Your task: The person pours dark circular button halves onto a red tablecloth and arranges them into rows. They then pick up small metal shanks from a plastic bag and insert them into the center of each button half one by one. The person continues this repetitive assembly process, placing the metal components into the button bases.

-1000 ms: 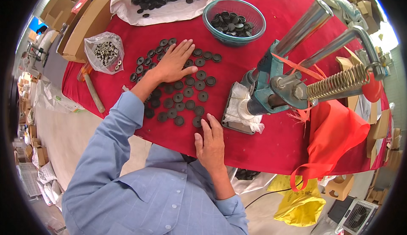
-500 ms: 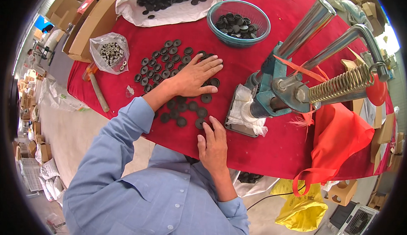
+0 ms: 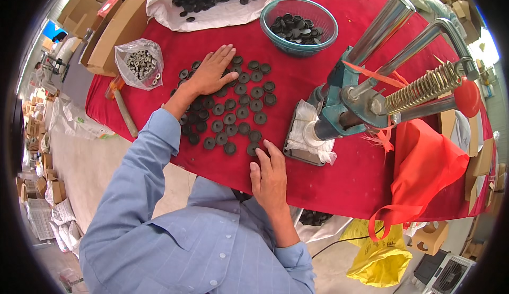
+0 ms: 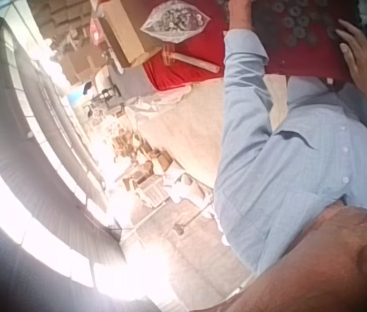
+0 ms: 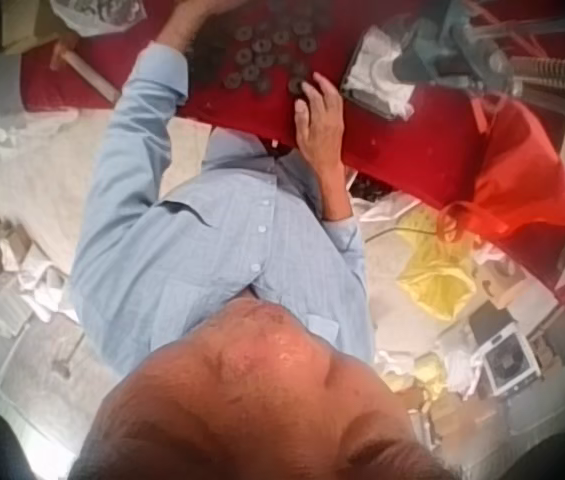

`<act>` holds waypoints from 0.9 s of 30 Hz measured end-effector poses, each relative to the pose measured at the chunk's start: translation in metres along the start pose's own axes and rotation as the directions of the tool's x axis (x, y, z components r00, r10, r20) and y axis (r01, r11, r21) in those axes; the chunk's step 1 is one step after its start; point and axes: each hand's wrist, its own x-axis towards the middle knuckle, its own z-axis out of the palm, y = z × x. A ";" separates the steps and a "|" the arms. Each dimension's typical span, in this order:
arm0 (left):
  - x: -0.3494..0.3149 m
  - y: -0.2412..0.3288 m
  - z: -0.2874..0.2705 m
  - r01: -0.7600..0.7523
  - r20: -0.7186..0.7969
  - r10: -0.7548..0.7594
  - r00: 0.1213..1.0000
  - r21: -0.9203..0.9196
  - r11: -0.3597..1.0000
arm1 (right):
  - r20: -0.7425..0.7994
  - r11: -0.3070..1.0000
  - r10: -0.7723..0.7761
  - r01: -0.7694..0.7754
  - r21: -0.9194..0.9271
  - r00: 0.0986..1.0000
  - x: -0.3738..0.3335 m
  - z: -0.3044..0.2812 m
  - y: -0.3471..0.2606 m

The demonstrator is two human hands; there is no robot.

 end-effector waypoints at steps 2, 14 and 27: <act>-0.004 0.003 -0.002 -0.031 -0.010 0.032 0.999 0.006 0.999 | -0.006 1.000 0.000 0.000 0.004 1.000 0.001 0.001 0.000; -0.168 0.093 -0.046 -0.082 -0.131 0.070 0.989 -0.085 0.993 | -0.019 0.998 0.036 -0.037 -0.054 0.999 0.023 0.012 -0.005; -0.203 0.154 0.010 -0.059 -0.473 -0.083 0.877 -0.279 0.959 | -0.076 1.000 -0.018 0.019 0.006 0.997 0.027 0.025 -0.009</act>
